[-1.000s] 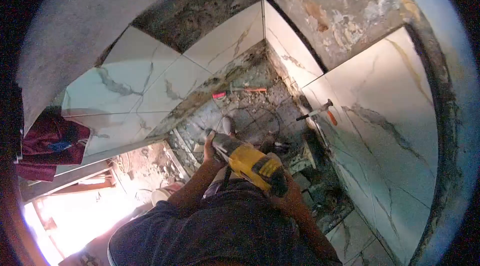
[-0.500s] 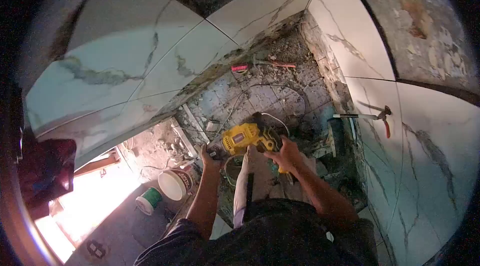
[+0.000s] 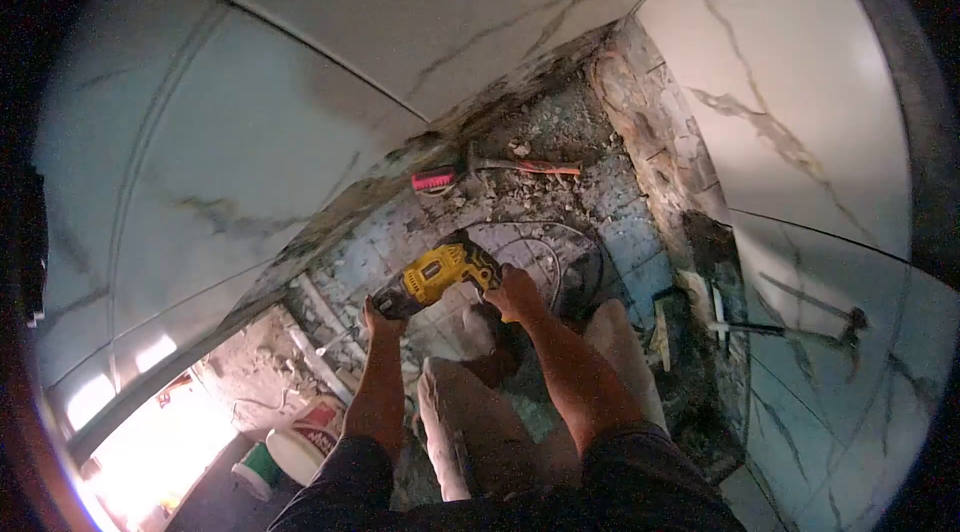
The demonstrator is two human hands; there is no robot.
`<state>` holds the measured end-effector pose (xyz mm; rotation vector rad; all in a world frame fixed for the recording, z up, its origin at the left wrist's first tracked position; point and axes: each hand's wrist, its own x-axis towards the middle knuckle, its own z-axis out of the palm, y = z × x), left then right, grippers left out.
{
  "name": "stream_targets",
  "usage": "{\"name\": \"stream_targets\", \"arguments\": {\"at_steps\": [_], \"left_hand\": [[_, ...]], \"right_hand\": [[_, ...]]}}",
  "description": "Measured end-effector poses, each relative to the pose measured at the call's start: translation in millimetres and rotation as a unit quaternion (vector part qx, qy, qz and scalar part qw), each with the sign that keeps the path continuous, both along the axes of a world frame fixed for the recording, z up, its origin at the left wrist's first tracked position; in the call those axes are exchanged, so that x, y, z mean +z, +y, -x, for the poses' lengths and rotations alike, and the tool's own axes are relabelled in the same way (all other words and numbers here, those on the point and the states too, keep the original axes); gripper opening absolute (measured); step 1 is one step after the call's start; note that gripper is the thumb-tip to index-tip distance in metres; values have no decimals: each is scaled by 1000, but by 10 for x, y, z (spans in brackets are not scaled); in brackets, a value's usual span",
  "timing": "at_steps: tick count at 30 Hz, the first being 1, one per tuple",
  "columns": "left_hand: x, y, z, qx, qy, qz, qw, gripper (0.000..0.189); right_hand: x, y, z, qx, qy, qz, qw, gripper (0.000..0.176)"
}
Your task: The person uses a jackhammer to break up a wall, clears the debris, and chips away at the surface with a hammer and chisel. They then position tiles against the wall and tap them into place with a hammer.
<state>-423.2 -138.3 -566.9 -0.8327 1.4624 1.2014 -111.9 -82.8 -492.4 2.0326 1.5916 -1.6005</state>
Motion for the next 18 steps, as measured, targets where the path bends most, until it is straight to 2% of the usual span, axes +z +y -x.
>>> {"name": "stream_targets", "arguments": {"at_steps": [2, 3, 4, 6, 7, 8, 10, 11, 12, 13, 14, 16, 17, 18], "left_hand": [[-430, 8, 49, -84, 27, -44, 995, 45], [-644, 92, 41, -15, 38, 8, 999, 47], [-866, 119, 55, -16, 34, 7, 999, 47], [-1516, -34, 282, 8, -17, -126, 992, 49], [-1628, -70, 306, -8, 7, -112, 994, 47], [-1810, -106, 362, -55, 7, -188, 981, 45], [-1955, -51, 392, -27, -14, -146, 989, 44], [-2027, -58, 381, -16, -17, -174, 984, 44], [-2069, -51, 361, -5, -20, -203, 979, 44], [-2091, -50, 352, -13, -2, -188, 982, 42], [-2097, -41, 339, -20, 17, -176, 984, 40], [-2413, -249, 512, -165, 78, -277, 943, 36], [-2476, -263, 558, -115, 23, -252, 961, 36], [-2492, -231, 575, -66, -36, -226, 971, 35]], "right_hand": [[-534, 20, 60, 24, 11, -38, 999, 60], [-789, 52, 80, 62, 12, -63, 996, 59], [-1017, 67, 114, 60, 8, -63, 996, 59], [-1428, 88, 185, 54, 21, -94, 994, 57], [-1701, 73, 209, 57, 39, -114, 991, 58], [-1879, 76, 241, 58, 35, -122, 990, 58], [-2166, 126, 305, 97, 16, -119, 988, 60], [-2354, 88, 339, 91, 21, -122, 988, 61], [-2394, 131, 357, 85, 26, -125, 988, 62], [-2415, 164, 314, 102, 60, -113, 987, 64], [-2503, 127, 359, 80, 47, -148, 985, 66], [-2608, 109, 381, 77, 44, -93, 992, 65], [-2551, 128, 345, 72, 89, -110, 987, 64], [-2452, 167, 344, 72, 76, -84, 991, 65]]}}
